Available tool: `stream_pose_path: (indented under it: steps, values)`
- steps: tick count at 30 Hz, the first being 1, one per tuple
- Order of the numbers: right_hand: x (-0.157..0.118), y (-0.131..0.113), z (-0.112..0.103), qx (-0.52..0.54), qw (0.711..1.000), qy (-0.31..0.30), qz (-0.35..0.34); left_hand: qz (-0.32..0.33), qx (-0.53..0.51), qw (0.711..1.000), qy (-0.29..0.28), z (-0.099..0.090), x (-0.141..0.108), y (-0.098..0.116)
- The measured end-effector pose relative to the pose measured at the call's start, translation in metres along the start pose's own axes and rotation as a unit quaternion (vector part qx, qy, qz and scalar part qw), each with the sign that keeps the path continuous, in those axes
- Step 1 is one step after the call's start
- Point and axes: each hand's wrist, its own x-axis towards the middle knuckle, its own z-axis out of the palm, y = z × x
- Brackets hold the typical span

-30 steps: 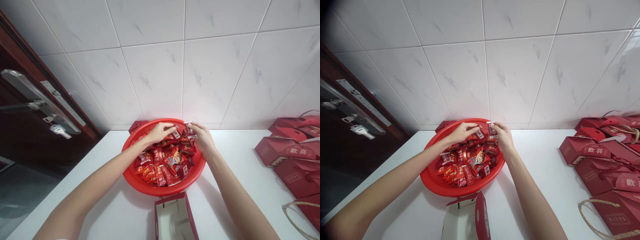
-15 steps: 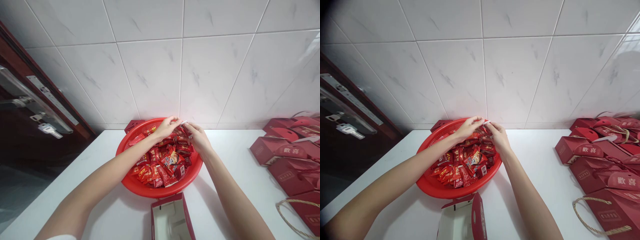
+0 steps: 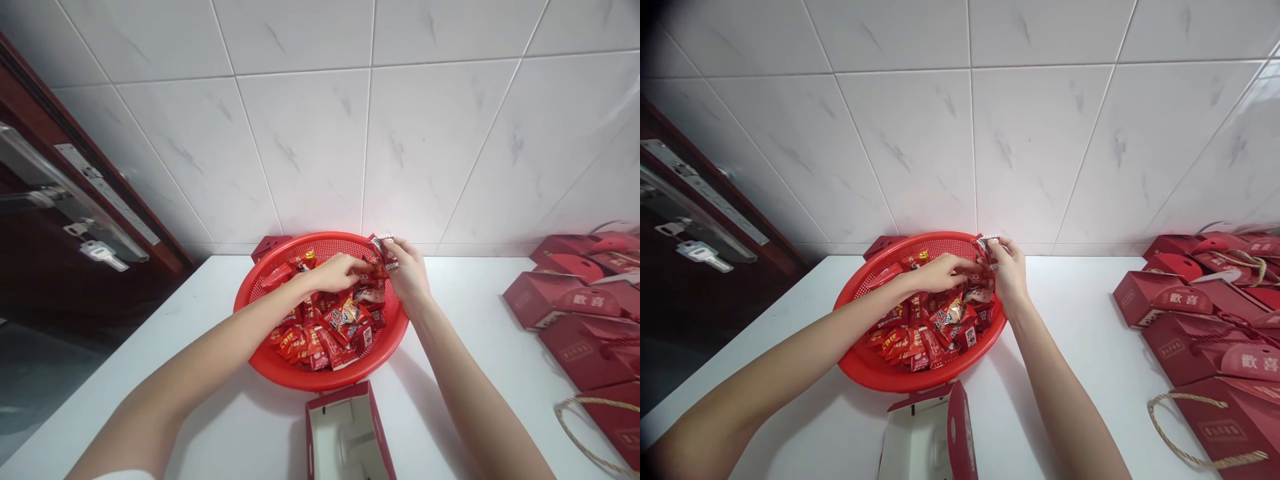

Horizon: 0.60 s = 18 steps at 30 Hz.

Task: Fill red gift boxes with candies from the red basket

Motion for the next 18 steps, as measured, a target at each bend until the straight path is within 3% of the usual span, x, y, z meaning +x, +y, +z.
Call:
stream_pose_path:
  steps: [5, 9, 12, 18]
  values:
    - [0.002, 0.002, -0.002, -0.002, 1.0, -0.006, -0.007, -0.042, 0.069, 0.996, -0.047, 0.0, 0.0, -0.001]
    - [0.003, 0.003, -0.003, -0.009, 1.0, -0.012, -0.013, -0.051, 0.141, 0.988, -0.028, 0.011, 0.0, 0.006]
    - [0.002, 0.003, -0.004, -0.023, 0.999, -0.02, -0.015, -0.046, 0.165, 0.985, -0.027, 0.015, 0.0, 0.009]
    - [0.001, 0.002, -0.004, -0.029, 0.999, -0.013, -0.014, -0.002, 0.164, 0.982, -0.095, 0.016, -0.004, 0.005]
